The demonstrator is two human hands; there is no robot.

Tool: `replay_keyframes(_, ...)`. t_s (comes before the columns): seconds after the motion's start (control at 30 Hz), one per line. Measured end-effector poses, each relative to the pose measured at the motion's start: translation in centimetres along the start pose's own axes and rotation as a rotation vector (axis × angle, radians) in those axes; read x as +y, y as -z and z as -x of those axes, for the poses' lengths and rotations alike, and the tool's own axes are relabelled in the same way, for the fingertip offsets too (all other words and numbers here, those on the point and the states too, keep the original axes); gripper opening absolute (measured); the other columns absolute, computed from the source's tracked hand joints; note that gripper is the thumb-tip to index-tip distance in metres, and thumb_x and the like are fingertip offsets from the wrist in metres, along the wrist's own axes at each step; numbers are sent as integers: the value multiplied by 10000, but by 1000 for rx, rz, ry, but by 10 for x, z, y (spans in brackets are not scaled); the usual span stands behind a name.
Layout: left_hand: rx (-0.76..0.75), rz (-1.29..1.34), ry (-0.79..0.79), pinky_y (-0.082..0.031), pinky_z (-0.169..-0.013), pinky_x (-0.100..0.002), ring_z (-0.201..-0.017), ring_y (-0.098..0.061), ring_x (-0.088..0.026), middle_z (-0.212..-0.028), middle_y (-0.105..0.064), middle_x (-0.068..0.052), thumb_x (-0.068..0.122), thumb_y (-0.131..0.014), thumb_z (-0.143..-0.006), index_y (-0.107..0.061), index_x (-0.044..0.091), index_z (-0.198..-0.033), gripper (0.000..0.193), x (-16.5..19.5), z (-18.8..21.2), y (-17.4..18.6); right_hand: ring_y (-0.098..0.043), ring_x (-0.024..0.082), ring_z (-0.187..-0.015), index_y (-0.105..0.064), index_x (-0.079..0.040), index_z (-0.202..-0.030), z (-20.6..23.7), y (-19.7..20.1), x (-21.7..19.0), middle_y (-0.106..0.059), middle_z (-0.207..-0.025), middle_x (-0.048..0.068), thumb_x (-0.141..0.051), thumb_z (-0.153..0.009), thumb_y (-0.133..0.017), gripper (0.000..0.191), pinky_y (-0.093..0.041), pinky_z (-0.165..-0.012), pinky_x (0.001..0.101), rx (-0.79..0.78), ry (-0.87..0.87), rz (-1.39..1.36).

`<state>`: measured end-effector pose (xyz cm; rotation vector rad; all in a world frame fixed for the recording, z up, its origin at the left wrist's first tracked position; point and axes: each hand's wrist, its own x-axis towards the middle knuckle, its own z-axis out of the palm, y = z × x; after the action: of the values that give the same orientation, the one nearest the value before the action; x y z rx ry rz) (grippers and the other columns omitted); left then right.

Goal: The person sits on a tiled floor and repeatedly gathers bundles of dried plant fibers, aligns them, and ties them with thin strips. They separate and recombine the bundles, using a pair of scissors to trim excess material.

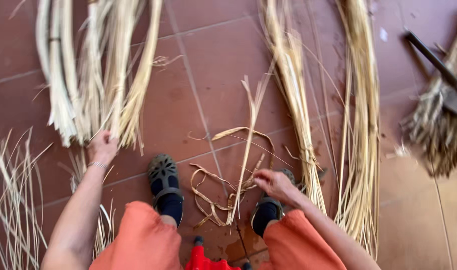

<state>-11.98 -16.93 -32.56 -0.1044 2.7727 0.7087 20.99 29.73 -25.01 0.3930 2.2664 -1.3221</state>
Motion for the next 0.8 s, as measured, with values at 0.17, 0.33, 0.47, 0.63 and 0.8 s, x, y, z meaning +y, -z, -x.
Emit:
replay_keyframes(0.17, -144, -263, -90, -546, -936, -473, -1077, -694, -356, -1201, -744, -165, 393, -724, -925, -708, 145, -1308, 456, 14, 6, 14, -761, 220, -875, -757, -152, -1120, 3, 46, 68, -786, -1002, 76, -319, -889, -755, 285, -607, -792, 365, 449, -148, 148)
replay_keyframes(0.33, -332, -711, 22, -531, -1006, -520, -1157, -675, -427, -1251, -719, -227, 509, -674, -942, -735, 194, -1313, 490, 27, 18, 31, -744, 202, -854, -735, -153, -1149, 39, 82, 144, -762, -973, 61, -367, -857, -797, 367, -589, -807, 368, 643, -445, 176)
replay_keyframes(0.47, -480, -757, -73, -548, -1035, -469, -1144, -705, -361, -1226, -761, -153, 553, -614, -955, -756, 214, -1296, 502, 53, 32, 38, -601, 278, -1113, -657, -116, -1238, 48, 77, 169, -664, -1155, 111, -409, -854, -803, 505, -488, -969, 446, 659, -485, 346)
replay_keyframes(0.63, -559, -636, -297, -590, -942, -407, -1007, -757, -286, -1116, -784, -97, 512, -589, -944, -698, 189, -1310, 501, 125, 64, 31, -481, 324, -1251, -576, -129, -1386, 37, 79, 160, -567, -1354, 149, -506, -917, -737, 622, -421, -1073, 490, 745, -489, 351)
replay_keyframes(0.8, -820, -650, -525, -558, -961, -413, -1059, -720, -274, -1088, -775, -101, 437, -603, -932, -689, 176, -1213, 393, 194, 112, -3, -471, 349, -1251, -545, -120, -1448, 20, 99, 137, -564, -1352, 167, -551, -906, -692, 708, -375, -1033, 579, 616, -490, 234)
